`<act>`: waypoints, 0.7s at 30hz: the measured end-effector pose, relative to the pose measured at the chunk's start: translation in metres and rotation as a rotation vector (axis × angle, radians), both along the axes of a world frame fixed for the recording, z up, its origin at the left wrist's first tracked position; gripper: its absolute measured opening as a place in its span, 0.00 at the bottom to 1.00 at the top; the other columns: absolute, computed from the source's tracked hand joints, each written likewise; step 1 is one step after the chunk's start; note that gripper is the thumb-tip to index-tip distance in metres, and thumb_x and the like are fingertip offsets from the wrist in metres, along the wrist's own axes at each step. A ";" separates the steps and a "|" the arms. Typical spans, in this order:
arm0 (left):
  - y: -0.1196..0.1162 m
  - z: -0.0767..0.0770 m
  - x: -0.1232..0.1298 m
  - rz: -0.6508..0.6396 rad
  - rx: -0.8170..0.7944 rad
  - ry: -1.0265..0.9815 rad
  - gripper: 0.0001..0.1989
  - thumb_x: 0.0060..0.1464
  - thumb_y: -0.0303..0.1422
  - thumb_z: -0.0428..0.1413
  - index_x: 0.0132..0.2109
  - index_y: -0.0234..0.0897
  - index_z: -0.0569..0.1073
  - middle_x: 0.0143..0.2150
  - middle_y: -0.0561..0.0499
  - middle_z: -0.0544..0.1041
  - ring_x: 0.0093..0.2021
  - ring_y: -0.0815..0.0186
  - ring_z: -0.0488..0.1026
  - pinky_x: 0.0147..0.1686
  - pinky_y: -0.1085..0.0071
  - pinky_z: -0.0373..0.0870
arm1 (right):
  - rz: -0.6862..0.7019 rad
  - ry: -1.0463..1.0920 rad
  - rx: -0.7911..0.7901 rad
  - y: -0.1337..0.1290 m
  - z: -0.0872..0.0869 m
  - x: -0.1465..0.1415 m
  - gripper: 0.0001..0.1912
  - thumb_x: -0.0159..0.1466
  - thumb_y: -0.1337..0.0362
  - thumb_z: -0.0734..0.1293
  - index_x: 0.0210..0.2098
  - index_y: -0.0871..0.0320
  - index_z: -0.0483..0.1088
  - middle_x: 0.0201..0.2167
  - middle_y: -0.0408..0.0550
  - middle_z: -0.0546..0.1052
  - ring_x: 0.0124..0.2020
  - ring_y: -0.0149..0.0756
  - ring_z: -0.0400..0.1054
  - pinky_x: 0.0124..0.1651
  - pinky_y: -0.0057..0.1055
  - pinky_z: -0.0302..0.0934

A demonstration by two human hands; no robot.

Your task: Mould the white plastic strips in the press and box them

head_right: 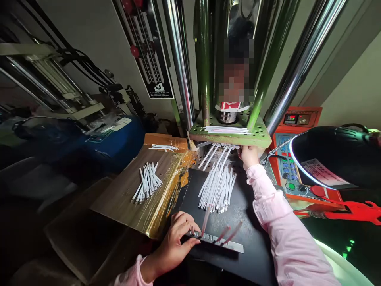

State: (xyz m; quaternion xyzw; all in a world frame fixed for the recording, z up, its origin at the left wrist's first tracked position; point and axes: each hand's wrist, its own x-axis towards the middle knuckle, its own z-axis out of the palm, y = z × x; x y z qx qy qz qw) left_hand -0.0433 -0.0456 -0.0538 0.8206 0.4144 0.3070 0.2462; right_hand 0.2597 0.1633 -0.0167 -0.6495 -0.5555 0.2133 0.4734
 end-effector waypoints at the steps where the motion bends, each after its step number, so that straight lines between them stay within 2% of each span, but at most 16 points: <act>1: -0.001 0.007 -0.003 -0.006 0.009 -0.015 0.05 0.54 0.31 0.64 0.38 0.40 0.76 0.37 0.50 0.76 0.41 0.61 0.72 0.44 0.63 0.66 | -0.023 0.066 -0.025 -0.013 -0.004 -0.001 0.19 0.71 0.49 0.60 0.45 0.60 0.69 0.32 0.44 0.73 0.28 0.30 0.67 0.30 0.30 0.66; 4: -0.002 0.035 -0.014 -0.015 0.045 -0.049 0.04 0.58 0.33 0.61 0.41 0.41 0.76 0.39 0.50 0.76 0.43 0.61 0.71 0.46 0.64 0.66 | -0.050 0.237 -0.081 -0.066 -0.010 -0.001 0.20 0.70 0.43 0.55 0.34 0.53 0.60 0.20 0.39 0.62 0.20 0.33 0.59 0.21 0.31 0.55; 7: 0.005 0.064 -0.024 -0.011 0.083 -0.059 0.04 0.60 0.33 0.60 0.42 0.42 0.75 0.40 0.51 0.76 0.44 0.62 0.71 0.47 0.64 0.65 | -0.002 0.340 -0.138 -0.128 -0.010 -0.008 0.21 0.65 0.41 0.60 0.29 0.50 0.52 0.18 0.39 0.60 0.19 0.35 0.58 0.20 0.33 0.52; 10: 0.021 0.079 -0.027 0.030 0.146 -0.050 0.03 0.59 0.32 0.61 0.41 0.42 0.76 0.40 0.52 0.76 0.44 0.62 0.72 0.48 0.65 0.65 | 0.069 0.422 -0.251 -0.182 -0.011 -0.022 0.22 0.64 0.41 0.62 0.28 0.49 0.53 0.17 0.38 0.61 0.17 0.34 0.55 0.19 0.32 0.51; 12: 0.032 0.080 -0.025 0.059 0.176 -0.057 0.04 0.58 0.31 0.62 0.40 0.41 0.76 0.41 0.52 0.76 0.46 0.61 0.72 0.49 0.65 0.65 | 0.125 0.449 -0.333 -0.208 -0.017 -0.031 0.22 0.64 0.41 0.61 0.27 0.49 0.53 0.16 0.37 0.59 0.16 0.33 0.54 0.18 0.31 0.50; 14: 0.042 0.075 -0.021 0.075 0.167 -0.066 0.04 0.57 0.30 0.63 0.40 0.40 0.76 0.41 0.51 0.77 0.47 0.61 0.73 0.50 0.64 0.65 | 0.176 0.386 -0.362 -0.226 -0.027 -0.035 0.23 0.66 0.40 0.59 0.27 0.50 0.53 0.15 0.37 0.59 0.15 0.33 0.55 0.18 0.31 0.51; 16: 0.050 0.068 -0.016 0.076 0.136 -0.066 0.04 0.56 0.29 0.63 0.40 0.40 0.76 0.42 0.50 0.77 0.47 0.61 0.73 0.51 0.64 0.66 | 0.193 0.160 -0.329 -0.237 -0.039 -0.033 0.21 0.67 0.41 0.57 0.29 0.50 0.57 0.17 0.40 0.65 0.17 0.35 0.60 0.21 0.31 0.56; 18: 0.057 0.061 -0.010 0.064 0.121 -0.074 0.06 0.55 0.28 0.64 0.40 0.39 0.76 0.42 0.49 0.77 0.47 0.60 0.73 0.50 0.64 0.67 | 0.159 -0.185 -0.300 -0.241 -0.048 -0.027 0.21 0.66 0.40 0.57 0.33 0.50 0.63 0.19 0.42 0.69 0.20 0.38 0.66 0.23 0.32 0.57; 20: 0.062 0.055 -0.005 0.044 0.131 -0.093 0.07 0.54 0.27 0.64 0.41 0.39 0.76 0.42 0.49 0.77 0.47 0.60 0.74 0.50 0.64 0.67 | 0.100 -0.457 -0.292 -0.239 -0.049 -0.019 0.24 0.64 0.37 0.58 0.37 0.50 0.67 0.19 0.42 0.71 0.19 0.41 0.67 0.22 0.32 0.55; 21: 0.064 0.053 -0.002 0.037 0.139 -0.101 0.07 0.54 0.26 0.65 0.40 0.39 0.76 0.41 0.50 0.76 0.46 0.60 0.74 0.49 0.64 0.67 | 0.081 -0.500 -0.289 -0.234 -0.045 -0.015 0.25 0.64 0.37 0.58 0.39 0.50 0.68 0.18 0.42 0.71 0.18 0.41 0.67 0.22 0.33 0.55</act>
